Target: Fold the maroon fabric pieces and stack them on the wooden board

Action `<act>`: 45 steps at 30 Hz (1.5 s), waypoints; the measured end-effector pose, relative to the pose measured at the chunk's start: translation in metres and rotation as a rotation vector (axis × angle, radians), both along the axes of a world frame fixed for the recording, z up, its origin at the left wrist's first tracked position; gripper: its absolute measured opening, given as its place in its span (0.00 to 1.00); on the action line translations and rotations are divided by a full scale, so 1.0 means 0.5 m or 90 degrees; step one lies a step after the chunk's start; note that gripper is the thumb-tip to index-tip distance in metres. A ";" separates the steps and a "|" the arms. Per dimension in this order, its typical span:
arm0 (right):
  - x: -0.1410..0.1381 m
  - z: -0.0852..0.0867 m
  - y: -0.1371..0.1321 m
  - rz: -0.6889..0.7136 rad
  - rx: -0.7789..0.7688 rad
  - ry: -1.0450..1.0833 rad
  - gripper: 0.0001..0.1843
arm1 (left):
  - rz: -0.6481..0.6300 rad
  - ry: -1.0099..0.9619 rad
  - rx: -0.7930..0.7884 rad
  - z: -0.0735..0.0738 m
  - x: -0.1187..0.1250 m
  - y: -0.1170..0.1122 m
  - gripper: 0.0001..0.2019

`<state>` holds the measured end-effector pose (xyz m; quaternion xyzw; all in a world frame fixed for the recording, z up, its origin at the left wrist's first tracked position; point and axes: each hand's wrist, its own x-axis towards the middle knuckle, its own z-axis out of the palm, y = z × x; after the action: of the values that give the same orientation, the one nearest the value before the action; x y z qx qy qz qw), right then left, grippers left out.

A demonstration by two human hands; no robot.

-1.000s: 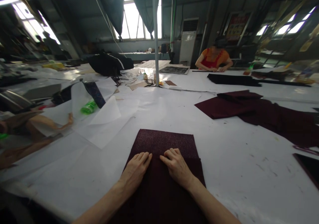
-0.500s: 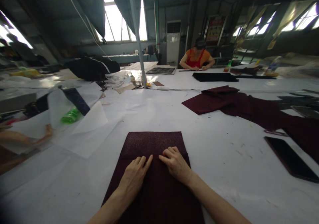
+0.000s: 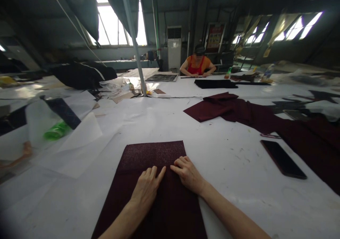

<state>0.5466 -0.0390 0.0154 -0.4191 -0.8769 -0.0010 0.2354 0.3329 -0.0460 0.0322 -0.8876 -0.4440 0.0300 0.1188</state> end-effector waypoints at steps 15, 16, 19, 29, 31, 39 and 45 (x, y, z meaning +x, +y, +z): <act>0.055 -0.002 -0.013 0.005 0.008 -0.020 0.16 | -0.038 -0.012 0.012 -0.003 0.079 -0.003 0.24; 0.056 -0.002 -0.013 0.007 0.007 -0.022 0.16 | -0.046 -0.015 0.015 -0.006 0.080 -0.004 0.24; 0.058 0.001 -0.014 0.011 0.011 -0.034 0.16 | -0.059 -0.021 0.019 -0.016 0.086 -0.005 0.25; 0.108 0.022 -0.044 -0.029 0.059 -0.159 0.12 | -0.041 -0.007 0.024 -0.014 0.113 -0.011 0.25; 0.113 0.031 -0.054 -0.080 0.074 -0.162 0.14 | -0.043 -0.016 0.020 -0.015 0.115 -0.011 0.25; -0.021 0.008 -0.070 -0.142 0.037 0.045 0.19 | -0.043 -0.115 -0.008 -0.013 0.064 -0.016 0.22; -0.019 -0.039 -0.068 -0.175 0.074 0.020 0.15 | 0.091 -0.236 0.013 -0.002 -0.151 -0.022 0.18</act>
<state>0.5370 -0.0731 -0.0038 -0.5205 -0.8062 -0.0777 0.2704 0.2575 -0.0571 0.0313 -0.8428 -0.5205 -0.1304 0.0417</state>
